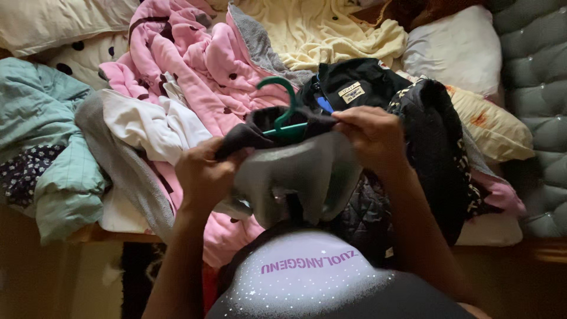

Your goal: The person picks up a green plastic hanger, places a patterned jacket onto it, and zips up the front of the jacket by hand while standing over a bed.

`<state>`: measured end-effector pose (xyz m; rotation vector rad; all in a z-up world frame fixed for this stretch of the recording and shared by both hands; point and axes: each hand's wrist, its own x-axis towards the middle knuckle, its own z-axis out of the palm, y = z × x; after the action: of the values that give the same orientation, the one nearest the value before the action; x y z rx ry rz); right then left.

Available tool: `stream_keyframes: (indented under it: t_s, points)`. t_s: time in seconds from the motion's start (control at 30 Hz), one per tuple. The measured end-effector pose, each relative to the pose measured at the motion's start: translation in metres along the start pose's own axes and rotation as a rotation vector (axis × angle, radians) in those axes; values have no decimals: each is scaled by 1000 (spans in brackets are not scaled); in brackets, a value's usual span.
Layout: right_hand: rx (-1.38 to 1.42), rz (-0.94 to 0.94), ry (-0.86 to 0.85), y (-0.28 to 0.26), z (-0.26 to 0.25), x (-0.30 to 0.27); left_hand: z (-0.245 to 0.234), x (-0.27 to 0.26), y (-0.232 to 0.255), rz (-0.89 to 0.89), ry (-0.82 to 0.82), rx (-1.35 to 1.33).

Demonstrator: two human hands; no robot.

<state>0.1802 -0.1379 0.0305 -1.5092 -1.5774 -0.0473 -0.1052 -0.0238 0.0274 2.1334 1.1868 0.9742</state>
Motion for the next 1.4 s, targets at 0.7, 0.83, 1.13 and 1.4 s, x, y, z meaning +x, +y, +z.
stream_keyframes:
  t_s: [0.7, 0.83, 1.13, 1.4]
  points:
    - [-98, 17, 169, 8, -20, 53, -89, 66, 0, 288, 203, 56]
    - [54, 228, -102, 19, -6, 42, -82, 68, -14, 290, 96, -42]
    - [84, 259, -9, 47, -5, 38, -75, 67, -19, 185, 46, -119]
    - [-360, -455, 157, -14, 12, 43, -66, 69, -7, 165, -22, -125]
